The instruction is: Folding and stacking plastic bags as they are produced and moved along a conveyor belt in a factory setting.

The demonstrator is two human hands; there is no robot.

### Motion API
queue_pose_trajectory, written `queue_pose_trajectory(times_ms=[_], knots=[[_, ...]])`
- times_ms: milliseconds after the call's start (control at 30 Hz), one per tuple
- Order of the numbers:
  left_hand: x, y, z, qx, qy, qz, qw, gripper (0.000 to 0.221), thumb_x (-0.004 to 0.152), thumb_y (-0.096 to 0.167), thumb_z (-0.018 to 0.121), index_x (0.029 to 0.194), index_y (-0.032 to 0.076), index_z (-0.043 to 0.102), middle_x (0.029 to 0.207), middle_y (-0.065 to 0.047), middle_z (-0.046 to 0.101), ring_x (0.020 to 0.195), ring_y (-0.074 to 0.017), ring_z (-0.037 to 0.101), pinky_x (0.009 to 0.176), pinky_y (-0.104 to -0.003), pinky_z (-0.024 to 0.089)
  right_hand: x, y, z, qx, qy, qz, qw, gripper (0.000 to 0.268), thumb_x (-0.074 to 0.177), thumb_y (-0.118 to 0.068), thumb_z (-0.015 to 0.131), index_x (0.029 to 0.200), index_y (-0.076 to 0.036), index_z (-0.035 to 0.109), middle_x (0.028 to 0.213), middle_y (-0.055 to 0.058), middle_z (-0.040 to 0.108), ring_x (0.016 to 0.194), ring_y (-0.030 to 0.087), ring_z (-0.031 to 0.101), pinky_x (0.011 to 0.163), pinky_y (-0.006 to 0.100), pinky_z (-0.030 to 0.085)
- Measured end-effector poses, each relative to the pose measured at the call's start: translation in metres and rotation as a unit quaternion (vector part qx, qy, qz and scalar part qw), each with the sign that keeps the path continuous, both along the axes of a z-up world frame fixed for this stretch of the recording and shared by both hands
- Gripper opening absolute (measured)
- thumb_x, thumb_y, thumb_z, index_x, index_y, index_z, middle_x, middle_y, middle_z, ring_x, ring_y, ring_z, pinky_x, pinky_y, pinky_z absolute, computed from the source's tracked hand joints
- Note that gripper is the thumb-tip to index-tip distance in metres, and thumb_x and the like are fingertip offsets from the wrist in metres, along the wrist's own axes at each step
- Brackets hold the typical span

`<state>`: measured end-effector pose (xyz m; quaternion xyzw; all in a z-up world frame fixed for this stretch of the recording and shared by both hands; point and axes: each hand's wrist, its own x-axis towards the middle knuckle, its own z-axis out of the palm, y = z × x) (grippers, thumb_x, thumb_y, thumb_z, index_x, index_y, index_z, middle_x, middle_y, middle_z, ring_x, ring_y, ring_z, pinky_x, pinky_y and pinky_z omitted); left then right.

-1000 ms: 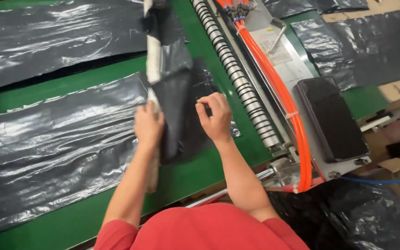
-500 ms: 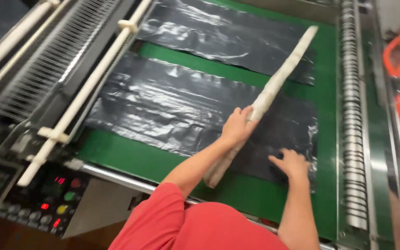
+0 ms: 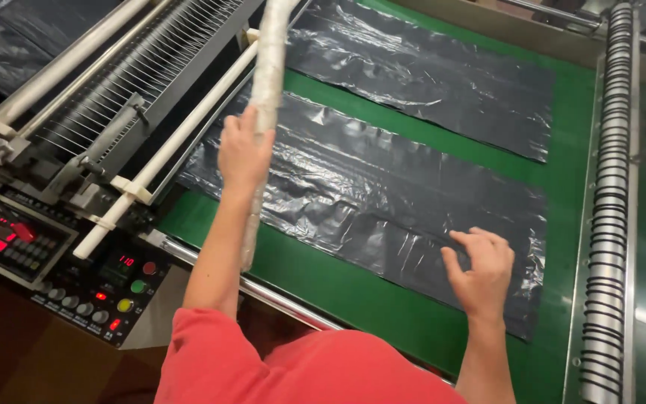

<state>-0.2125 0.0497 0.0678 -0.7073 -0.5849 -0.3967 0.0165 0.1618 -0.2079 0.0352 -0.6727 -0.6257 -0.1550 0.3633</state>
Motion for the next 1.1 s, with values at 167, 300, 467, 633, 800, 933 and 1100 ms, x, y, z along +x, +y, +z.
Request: queue_pose_trajectory(times_ms=[167,300,467,633,800,933,1100], knots=[[0.000,0.013,-0.016,0.021,0.040,0.057,0.997,0.055,0.086,0.038,0.073,0.134,0.016,0.056,0.103,-0.011,0.052,0.092,-0.0356,0.063,0.070,-0.052,0.058,-0.032,0.002,0.022,0.020,0.020,0.129,0.991,0.020,0.086,-0.025,0.076,0.105,-0.020,0.076,0.092,-0.005,0.073,0.091,0.020,0.067,0.082,0.035,0.050],[0.066,0.015,-0.039,-0.031,0.058,0.022,0.998,0.058,0.082,0.040,0.076,0.131,0.014,0.060,0.099,-0.014,0.057,0.088,-0.0374,0.067,0.065,-0.052,0.059,-0.045,0.004,0.024,0.072,-0.015,0.190,0.979,0.020,0.092,-0.030,0.070,0.101,-0.013,0.075,0.086,0.002,0.069,0.084,0.026,0.066,0.077,0.038,0.049],[0.194,-0.032,-0.059,-0.187,-0.010,-0.124,0.974,0.056,0.081,0.041,0.073,0.128,0.013,0.063,0.097,-0.014,0.061,0.089,-0.0406,0.070,0.067,-0.055,0.059,-0.029,0.006,0.020,0.072,-0.034,0.173,0.982,0.021,0.090,-0.030,0.071,0.101,-0.013,0.076,0.083,0.001,0.067,0.078,0.026,0.063,0.071,0.038,0.047],[0.294,-0.120,-0.076,-0.267,-0.047,-0.327,0.905,0.054,0.090,0.041,0.059,0.137,0.016,0.054,0.112,-0.016,0.057,0.102,-0.0428,0.067,0.077,-0.055,0.059,-0.005,0.000,0.019,0.098,0.005,0.053,0.994,0.013,0.094,-0.023,0.072,0.086,-0.014,0.072,0.069,-0.001,0.059,0.065,0.025,0.056,0.067,0.037,0.046],[0.332,-0.151,-0.105,-0.338,-0.068,-0.409,0.845,0.060,0.090,0.034,0.061,0.145,0.016,0.045,0.114,-0.016,0.051,0.106,-0.0445,0.063,0.085,-0.057,0.056,0.016,0.000,-0.003,0.040,0.007,-0.008,0.999,0.014,0.091,-0.021,0.074,0.081,-0.014,0.067,0.070,0.005,0.060,0.069,0.027,0.060,0.068,0.037,0.048],[0.328,-0.126,-0.100,-0.378,-0.163,-0.380,0.829,0.056,0.091,0.039,0.062,0.140,0.013,0.053,0.119,-0.023,0.059,0.113,-0.0460,0.063,0.096,-0.055,0.053,0.021,-0.001,-0.011,-0.135,0.055,-0.035,0.989,0.032,0.094,-0.033,0.068,0.072,-0.013,0.059,0.064,0.004,0.060,0.071,0.025,0.065,0.068,0.035,0.051],[0.258,-0.087,-0.048,-0.322,-0.238,-0.348,0.848,0.057,0.089,0.030,0.068,0.137,0.001,0.056,0.123,-0.031,0.058,0.121,-0.0492,0.055,0.103,-0.054,0.046,0.037,0.009,-0.027,-0.326,0.085,-0.069,0.939,0.029,0.100,-0.040,0.054,0.104,-0.014,0.066,0.104,0.009,0.066,0.105,0.031,0.061,0.087,0.046,0.050]])
